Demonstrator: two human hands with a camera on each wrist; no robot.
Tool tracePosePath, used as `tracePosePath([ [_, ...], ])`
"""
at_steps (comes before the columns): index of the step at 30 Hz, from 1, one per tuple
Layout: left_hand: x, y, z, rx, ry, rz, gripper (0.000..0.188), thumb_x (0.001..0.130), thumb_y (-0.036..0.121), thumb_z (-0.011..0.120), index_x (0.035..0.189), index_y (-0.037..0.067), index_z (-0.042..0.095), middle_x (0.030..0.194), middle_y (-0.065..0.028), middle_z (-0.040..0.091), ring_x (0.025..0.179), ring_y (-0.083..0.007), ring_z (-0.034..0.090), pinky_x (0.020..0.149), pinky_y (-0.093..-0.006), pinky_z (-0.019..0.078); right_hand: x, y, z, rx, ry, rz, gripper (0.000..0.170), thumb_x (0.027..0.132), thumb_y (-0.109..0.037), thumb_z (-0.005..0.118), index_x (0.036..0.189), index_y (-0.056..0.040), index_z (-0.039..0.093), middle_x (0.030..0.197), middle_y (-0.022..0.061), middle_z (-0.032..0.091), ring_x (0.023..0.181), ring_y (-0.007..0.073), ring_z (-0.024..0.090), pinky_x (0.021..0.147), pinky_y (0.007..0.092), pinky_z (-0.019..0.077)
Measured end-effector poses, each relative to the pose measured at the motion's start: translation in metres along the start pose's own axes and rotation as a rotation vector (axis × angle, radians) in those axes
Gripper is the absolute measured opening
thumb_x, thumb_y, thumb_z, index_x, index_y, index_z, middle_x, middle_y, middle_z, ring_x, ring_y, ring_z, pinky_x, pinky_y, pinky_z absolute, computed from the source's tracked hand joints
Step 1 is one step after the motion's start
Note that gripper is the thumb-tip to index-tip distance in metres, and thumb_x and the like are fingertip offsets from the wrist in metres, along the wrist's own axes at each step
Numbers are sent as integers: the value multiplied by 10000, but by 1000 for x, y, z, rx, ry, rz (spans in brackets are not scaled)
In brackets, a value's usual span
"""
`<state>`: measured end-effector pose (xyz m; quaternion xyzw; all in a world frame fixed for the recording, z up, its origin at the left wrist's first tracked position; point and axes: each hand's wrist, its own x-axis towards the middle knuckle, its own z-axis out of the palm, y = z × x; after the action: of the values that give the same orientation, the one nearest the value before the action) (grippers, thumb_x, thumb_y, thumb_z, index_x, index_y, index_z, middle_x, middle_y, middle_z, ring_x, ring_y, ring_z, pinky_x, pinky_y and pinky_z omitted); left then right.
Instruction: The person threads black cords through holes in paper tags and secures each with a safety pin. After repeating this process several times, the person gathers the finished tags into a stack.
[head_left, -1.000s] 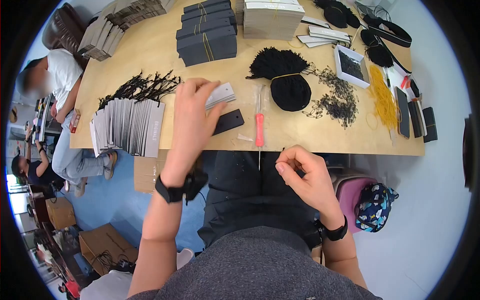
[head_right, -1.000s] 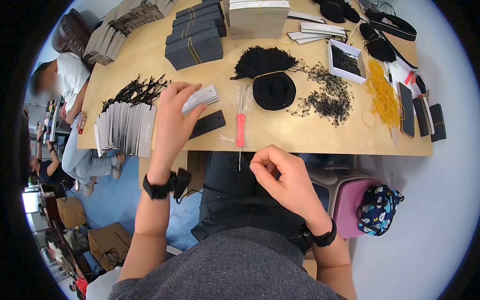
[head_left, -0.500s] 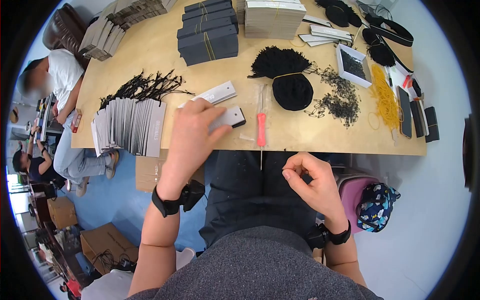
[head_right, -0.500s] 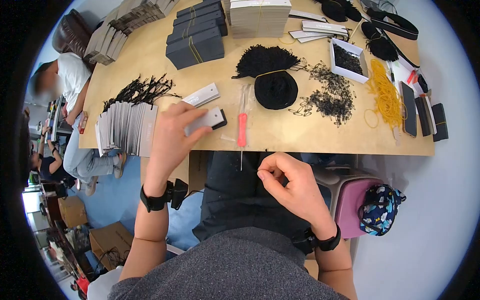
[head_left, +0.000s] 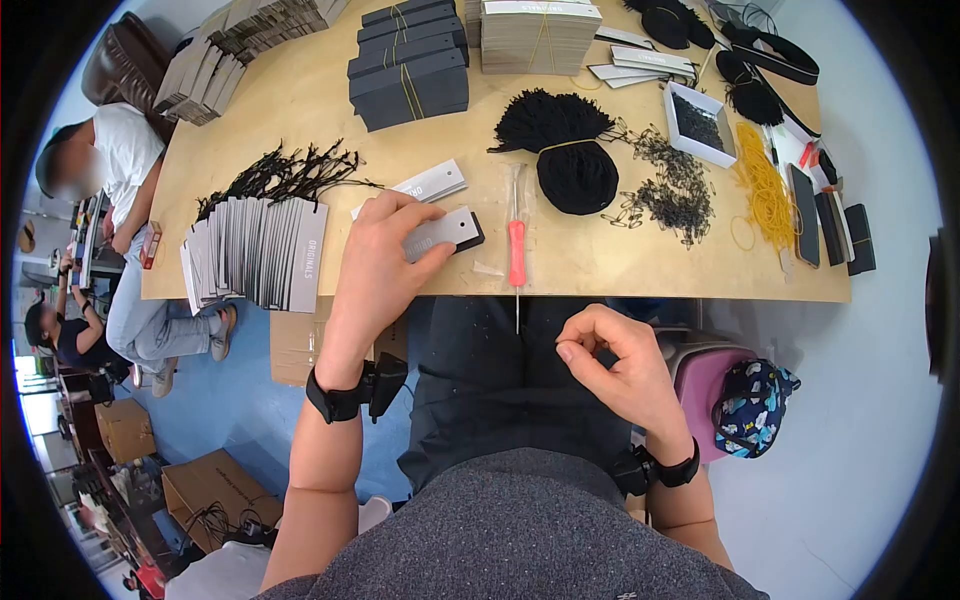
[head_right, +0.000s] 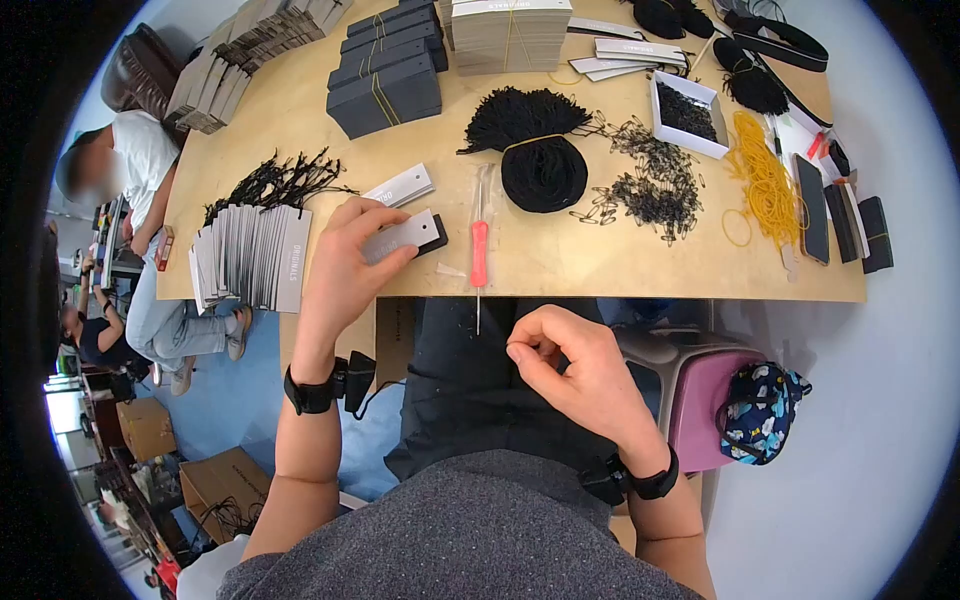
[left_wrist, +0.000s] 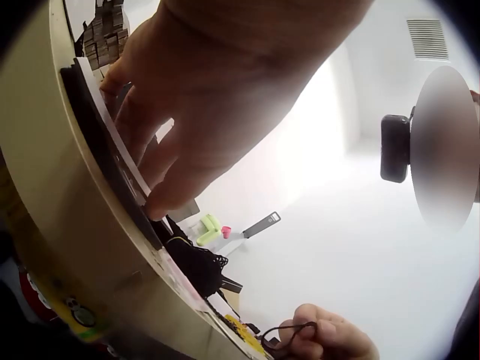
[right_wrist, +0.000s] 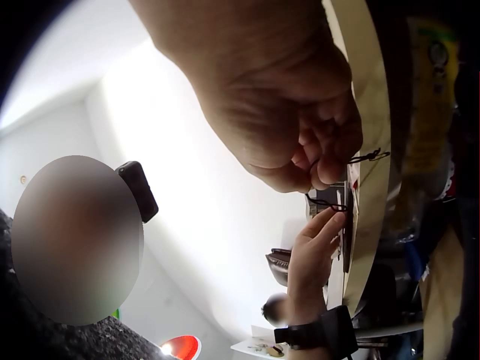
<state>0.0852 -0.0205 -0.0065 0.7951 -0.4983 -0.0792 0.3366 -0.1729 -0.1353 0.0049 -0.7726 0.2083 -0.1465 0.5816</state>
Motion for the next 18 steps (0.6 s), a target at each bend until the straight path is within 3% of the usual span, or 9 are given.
tracePosePath([
  [4,-2,-6,4,35,43,92,307,746,117,790,1027,12,726,1075,-110,656,1052,-297,597,892,-373,488,0,1,-1,-10,3,-2,71,909,-50,672,932,-9,619,818,38,623,678,103,585,619,240,474],
  [14,0,-4,0,-22,54,32,320,735,84,774,1035,-1,703,1092,-110,665,1044,-293,623,897,-365,495,-3,3,-1,2,15,9,73,905,-46,676,931,-8,619,823,40,629,672,105,584,614,242,472],
  [18,-9,12,-6,10,148,175,352,714,60,770,1052,14,685,1065,-118,681,1011,-307,639,883,-390,506,-3,5,-2,-7,17,2,74,904,-46,677,930,-8,619,815,37,628,668,105,582,614,241,471],
])
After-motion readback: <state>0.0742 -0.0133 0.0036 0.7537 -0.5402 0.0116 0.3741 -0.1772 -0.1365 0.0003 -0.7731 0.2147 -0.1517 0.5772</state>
